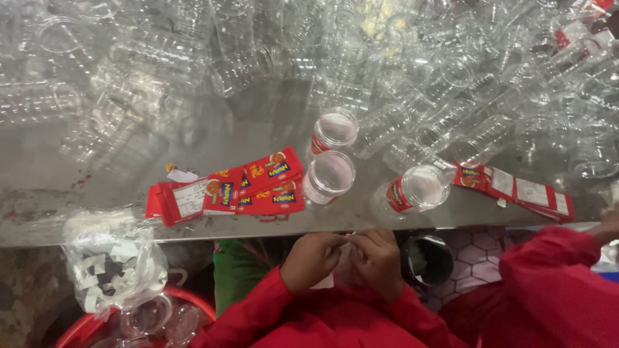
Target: The person applies adhesive labels to clear plastic containers by hand at a workstation.
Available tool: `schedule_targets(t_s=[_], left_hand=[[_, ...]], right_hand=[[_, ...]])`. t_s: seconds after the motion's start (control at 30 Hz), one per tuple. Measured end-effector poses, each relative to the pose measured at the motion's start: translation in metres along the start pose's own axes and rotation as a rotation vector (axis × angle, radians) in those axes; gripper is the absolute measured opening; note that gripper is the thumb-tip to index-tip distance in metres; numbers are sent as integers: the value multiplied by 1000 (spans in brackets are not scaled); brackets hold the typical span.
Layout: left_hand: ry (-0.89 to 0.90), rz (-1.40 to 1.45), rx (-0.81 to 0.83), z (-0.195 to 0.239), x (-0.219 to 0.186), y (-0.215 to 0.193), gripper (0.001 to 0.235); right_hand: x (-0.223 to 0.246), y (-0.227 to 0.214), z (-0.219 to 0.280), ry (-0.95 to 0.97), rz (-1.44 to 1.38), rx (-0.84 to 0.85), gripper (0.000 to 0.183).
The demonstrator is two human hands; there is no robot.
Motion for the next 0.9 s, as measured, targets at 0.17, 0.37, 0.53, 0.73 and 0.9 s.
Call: schedule_targets(t_s=[0.17, 0.37, 0.53, 0.73, 0.9], left_hand=[[235, 167, -70, 0, -11, -3, 28], [-8, 166, 48, -11, 12, -5, 26], [87, 367, 186, -21, 8, 31, 28], [348, 504, 470, -24, -59, 90, 30], [439, 585, 605, -31, -101, 111, 31]], right_hand=[[-62, 11, 25, 419, -360, 162, 9], [-128, -28, 92, 782, -993, -279, 11], [-160, -51, 124, 454, 187, 41, 24], [-169, -42, 136, 699, 27, 274, 24], [-176, -32, 166, 735, -534, 644, 26]])
Point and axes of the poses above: each hand's wrist, its own z-axis away from the middle knuckle, its own y-axis out of the palm, x = y × z, the point moved 5 cm from there along -z, towards the middle knuckle, and after that the axes turned 2 degrees about z, right-handed, at the moved point
